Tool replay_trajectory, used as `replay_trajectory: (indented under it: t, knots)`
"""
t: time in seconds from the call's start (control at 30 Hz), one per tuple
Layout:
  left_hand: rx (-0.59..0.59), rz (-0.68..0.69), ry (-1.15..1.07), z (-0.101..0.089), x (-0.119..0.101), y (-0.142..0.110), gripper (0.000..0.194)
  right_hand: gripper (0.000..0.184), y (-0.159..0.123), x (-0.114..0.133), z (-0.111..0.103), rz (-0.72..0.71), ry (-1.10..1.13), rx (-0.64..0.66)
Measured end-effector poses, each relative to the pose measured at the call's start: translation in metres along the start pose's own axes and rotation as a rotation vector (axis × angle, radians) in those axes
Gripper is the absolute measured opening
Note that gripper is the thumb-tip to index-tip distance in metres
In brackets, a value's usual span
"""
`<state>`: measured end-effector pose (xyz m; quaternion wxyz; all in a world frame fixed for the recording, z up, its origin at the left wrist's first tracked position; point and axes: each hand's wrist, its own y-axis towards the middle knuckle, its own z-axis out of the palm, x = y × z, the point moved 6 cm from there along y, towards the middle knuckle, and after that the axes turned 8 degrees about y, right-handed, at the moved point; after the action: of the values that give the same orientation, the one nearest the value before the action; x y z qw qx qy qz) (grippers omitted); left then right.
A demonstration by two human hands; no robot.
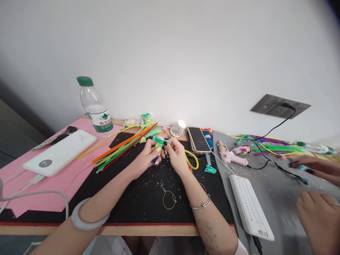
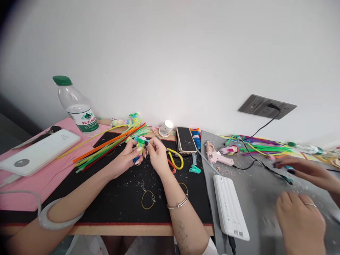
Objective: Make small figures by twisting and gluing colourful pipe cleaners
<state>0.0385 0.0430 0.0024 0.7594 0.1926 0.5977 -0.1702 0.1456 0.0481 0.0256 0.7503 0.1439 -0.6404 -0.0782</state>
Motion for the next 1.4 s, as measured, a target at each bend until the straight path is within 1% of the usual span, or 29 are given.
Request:
replay_trajectory:
  t: [0.07,0.17,0.33,0.43,0.53,0.67,0.8,1.0,1.1,1.17,1.3,1.4]
  knots:
    - [-0.009,0.018,-0.005,-0.001,-0.001,0.0,0.022,0.028,0.001,-0.001,-0.001,0.03,0.006,0.017]
    - [-0.017,0.033,-0.014,-0.001,-0.002,0.0,0.023,0.032,0.001,-0.001,-0.006,0.072,0.003,0.006]
    - [-0.005,0.005,-0.017,0.001,0.0,0.0,0.025,0.035,0.002,-0.001,-0.008,0.068,-0.034,-0.015]
    - [0.005,0.006,-0.011,0.002,0.002,-0.001,0.024,0.036,0.001,-0.004,-0.005,0.065,0.018,-0.018]
    - [0.015,0.017,-0.003,0.002,0.002,-0.001,0.023,0.036,0.001,-0.008,-0.002,0.087,0.083,0.007]
    - [-0.009,0.039,0.031,0.001,-0.002,0.0,0.021,0.035,0.002,-0.011,-0.006,0.1,0.092,-0.013]
    - [-0.024,0.037,0.118,0.0,-0.006,0.0,0.022,0.03,0.004,-0.01,-0.012,0.087,0.071,-0.068]
    - [0.012,0.038,0.251,-0.001,-0.001,0.0,0.022,0.031,0.004,-0.01,-0.011,0.138,0.017,-0.008]
    - [0.006,0.022,0.316,-0.003,0.004,0.001,0.022,0.032,0.004,-0.01,-0.013,0.157,-0.033,0.009]
    - [-0.008,0.04,0.386,-0.005,0.004,0.001,0.021,0.032,0.004,-0.01,-0.014,0.164,-0.058,0.02]
    - [-0.065,0.11,0.553,-0.009,-0.006,-0.001,0.021,0.032,0.005,-0.008,-0.019,0.162,-0.052,0.007]
    - [-0.039,0.131,0.621,-0.008,-0.016,-0.004,0.024,0.032,0.005,-0.008,-0.021,0.18,-0.029,0.005]
